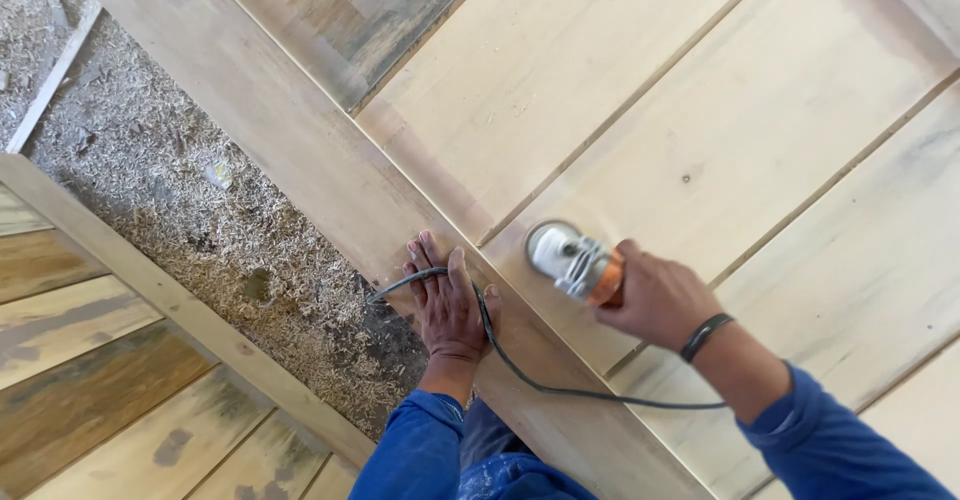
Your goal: Sanding the surface of a wooden door using an electric hand sander.
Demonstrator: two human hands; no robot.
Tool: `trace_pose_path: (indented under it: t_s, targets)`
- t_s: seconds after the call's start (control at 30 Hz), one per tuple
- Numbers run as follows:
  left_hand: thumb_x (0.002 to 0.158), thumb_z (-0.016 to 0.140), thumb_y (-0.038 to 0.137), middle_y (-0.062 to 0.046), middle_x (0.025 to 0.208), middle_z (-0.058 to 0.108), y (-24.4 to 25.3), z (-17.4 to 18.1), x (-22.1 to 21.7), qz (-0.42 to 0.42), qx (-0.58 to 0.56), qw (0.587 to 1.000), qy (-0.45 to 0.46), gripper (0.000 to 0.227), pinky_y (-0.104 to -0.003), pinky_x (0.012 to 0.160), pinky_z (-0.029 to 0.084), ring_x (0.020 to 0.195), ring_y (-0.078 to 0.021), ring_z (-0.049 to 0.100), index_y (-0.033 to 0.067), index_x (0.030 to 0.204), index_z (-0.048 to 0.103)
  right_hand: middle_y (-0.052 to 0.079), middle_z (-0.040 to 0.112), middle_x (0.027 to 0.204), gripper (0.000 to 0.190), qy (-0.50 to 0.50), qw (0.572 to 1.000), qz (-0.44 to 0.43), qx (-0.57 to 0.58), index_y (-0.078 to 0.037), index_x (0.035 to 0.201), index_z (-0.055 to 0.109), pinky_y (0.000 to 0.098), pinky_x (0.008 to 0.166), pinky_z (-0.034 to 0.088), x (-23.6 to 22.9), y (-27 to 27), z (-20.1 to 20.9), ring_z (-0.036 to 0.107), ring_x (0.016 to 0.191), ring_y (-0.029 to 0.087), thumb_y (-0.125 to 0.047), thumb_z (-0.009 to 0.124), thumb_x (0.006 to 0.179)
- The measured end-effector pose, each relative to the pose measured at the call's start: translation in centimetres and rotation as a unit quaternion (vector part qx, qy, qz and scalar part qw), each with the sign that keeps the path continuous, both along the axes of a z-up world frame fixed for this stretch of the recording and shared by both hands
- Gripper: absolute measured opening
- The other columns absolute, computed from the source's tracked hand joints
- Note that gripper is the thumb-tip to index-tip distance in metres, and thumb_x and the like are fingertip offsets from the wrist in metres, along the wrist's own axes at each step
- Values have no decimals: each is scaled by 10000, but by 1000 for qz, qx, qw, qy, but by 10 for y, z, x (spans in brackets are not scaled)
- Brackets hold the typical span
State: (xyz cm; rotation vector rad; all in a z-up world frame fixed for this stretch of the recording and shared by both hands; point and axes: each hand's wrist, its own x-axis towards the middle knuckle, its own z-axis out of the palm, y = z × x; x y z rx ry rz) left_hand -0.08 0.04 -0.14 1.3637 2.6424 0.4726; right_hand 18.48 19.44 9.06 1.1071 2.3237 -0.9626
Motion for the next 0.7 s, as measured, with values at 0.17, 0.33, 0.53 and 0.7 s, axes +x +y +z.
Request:
trace_pose_path:
  t_s: [0.17,0.33,0.53,0.7]
  targets:
    - [827,614,382,-407,1614,111,0,3,0,-6,8,1000,-9,778,-661,1223,36,1517,-583,55,-18,1427,321,225,748,910,634,-6,993,-89,83,-43,1124,588,495,781,585,21,50,-9,722,895,421,-461,832,714]
    - [878,582,389,-420,1617,110,-3,-3,1,-20,30,999,9,759,-676,1227,38,1524,-594,60,-38,1444,312,274,729,1044,720,39,969,-227,94,27,1207,627,485,852,571,44,109,-31,716,1003,430,-468,854,736]
    - [844,599,376,-420,1612,108,1,3,-1,-13,29,999,-2,773,-679,1217,32,1512,-602,58,-33,1434,312,283,704,1121,776,83,949,-272,137,51,1242,616,482,888,545,53,126,-58,685,1060,438,-513,862,770]
    - [810,629,359,-418,1611,106,0,3,-1,-10,23,1000,-8,794,-675,1215,28,1508,-602,61,-27,1427,312,290,724,1011,686,44,970,-220,97,26,1169,634,489,836,578,29,52,-33,709,1003,454,-477,837,748]
